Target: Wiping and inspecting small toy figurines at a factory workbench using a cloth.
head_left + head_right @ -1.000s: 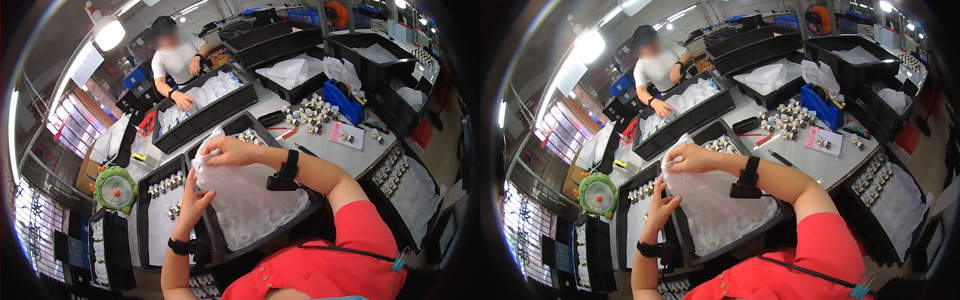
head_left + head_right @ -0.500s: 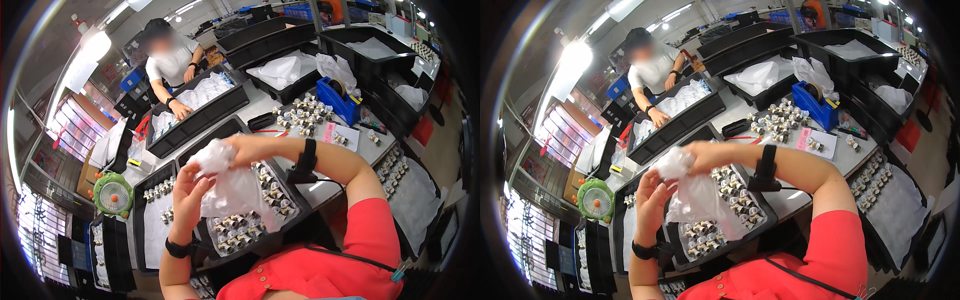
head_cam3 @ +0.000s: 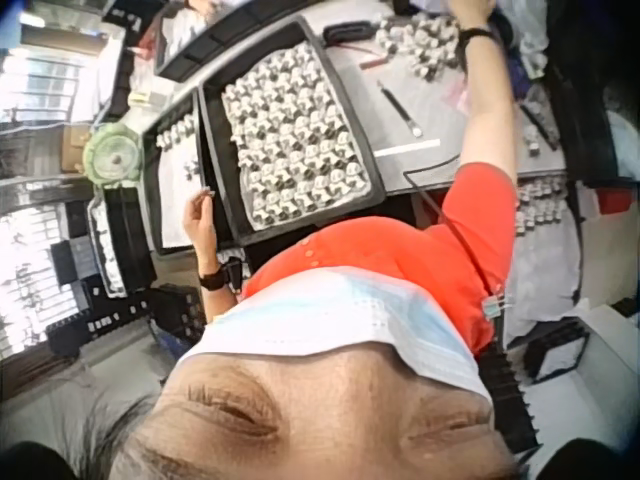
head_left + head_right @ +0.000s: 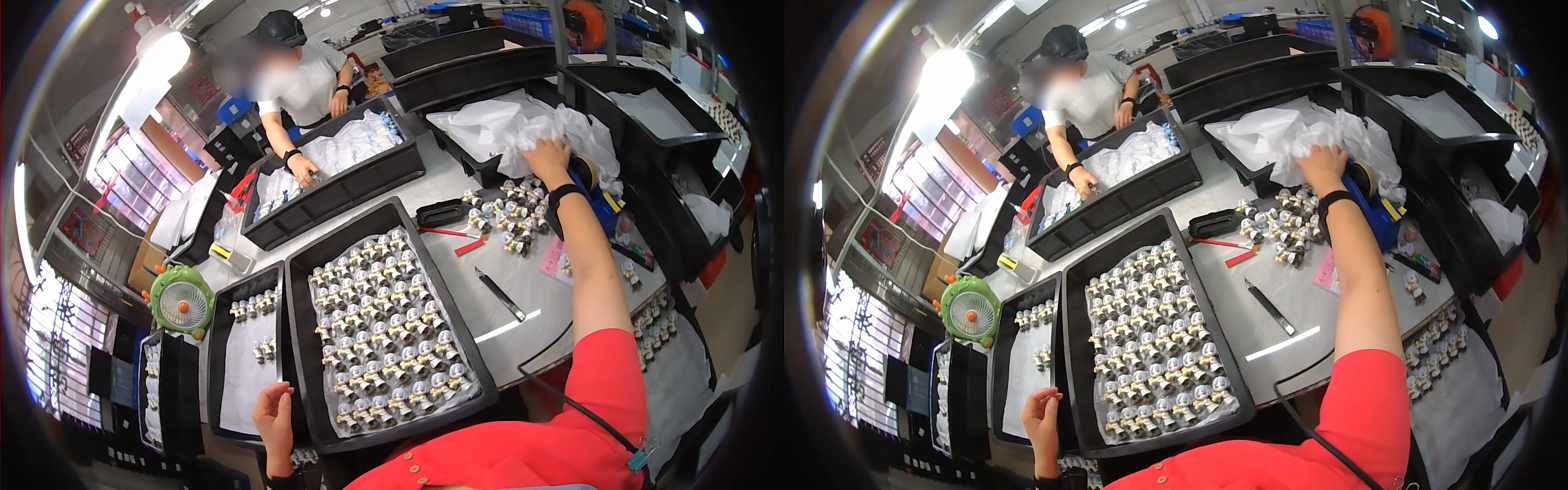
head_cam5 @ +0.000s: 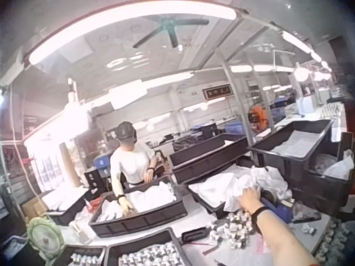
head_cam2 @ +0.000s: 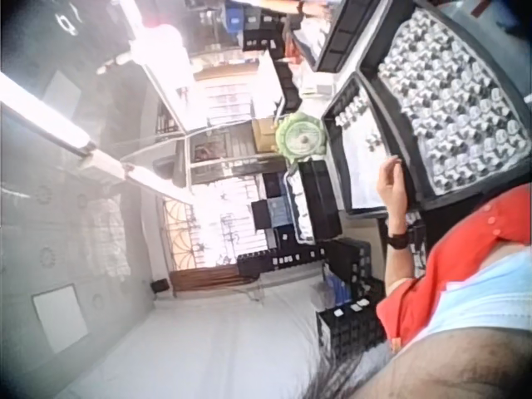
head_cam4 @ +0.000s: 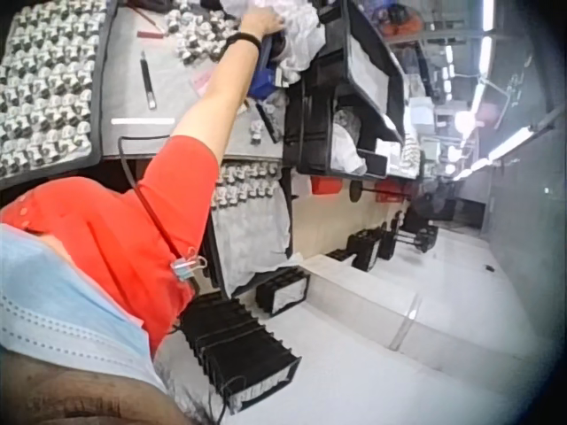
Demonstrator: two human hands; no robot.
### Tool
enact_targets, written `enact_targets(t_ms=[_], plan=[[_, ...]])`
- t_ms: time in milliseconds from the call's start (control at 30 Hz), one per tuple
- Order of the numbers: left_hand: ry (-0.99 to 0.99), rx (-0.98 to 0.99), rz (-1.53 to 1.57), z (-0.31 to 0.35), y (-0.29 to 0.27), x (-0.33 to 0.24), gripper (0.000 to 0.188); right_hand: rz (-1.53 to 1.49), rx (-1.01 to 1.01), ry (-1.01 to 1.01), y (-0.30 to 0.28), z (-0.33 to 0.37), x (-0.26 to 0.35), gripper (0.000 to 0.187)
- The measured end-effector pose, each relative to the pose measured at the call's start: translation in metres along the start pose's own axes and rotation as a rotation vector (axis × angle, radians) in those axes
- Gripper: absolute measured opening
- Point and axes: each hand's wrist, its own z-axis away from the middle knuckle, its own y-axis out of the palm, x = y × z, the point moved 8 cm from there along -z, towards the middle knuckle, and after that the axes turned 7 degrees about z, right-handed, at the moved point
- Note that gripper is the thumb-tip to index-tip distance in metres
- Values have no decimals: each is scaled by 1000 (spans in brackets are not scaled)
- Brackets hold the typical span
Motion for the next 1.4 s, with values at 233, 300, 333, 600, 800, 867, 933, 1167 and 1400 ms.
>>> enact_targets(t_ms=[233,300,333,600,800,867,933,1167,1400], plan=[[-59,3,-43,22,18,6,13,147,172,-20,10,-3,2,39],[-46,-1,-94,29,21,5,13,186,153,-32,-1,-13,10,34],[-31,-4,-147,34,20,4,13,190,158,-52,-13,-10,25,34],[344,487,-405,68,93,-43,27,-634,278,-799,-97,69,160,43],[508,558,-567,99,109,-38,34,-1023,400,-1245,-200,225,238,36],[499,555,-556,102,109,-36,34,-921,493,-1325,-212,277,255,36],[504,567,-519,104,111,-34,36,-892,513,-1415,-217,320,269,38],[534,517,-240,97,87,-45,29,-432,418,-1691,-181,432,306,31],[221,274,267,12,8,-53,17,-199,440,-1637,-135,470,329,52]])
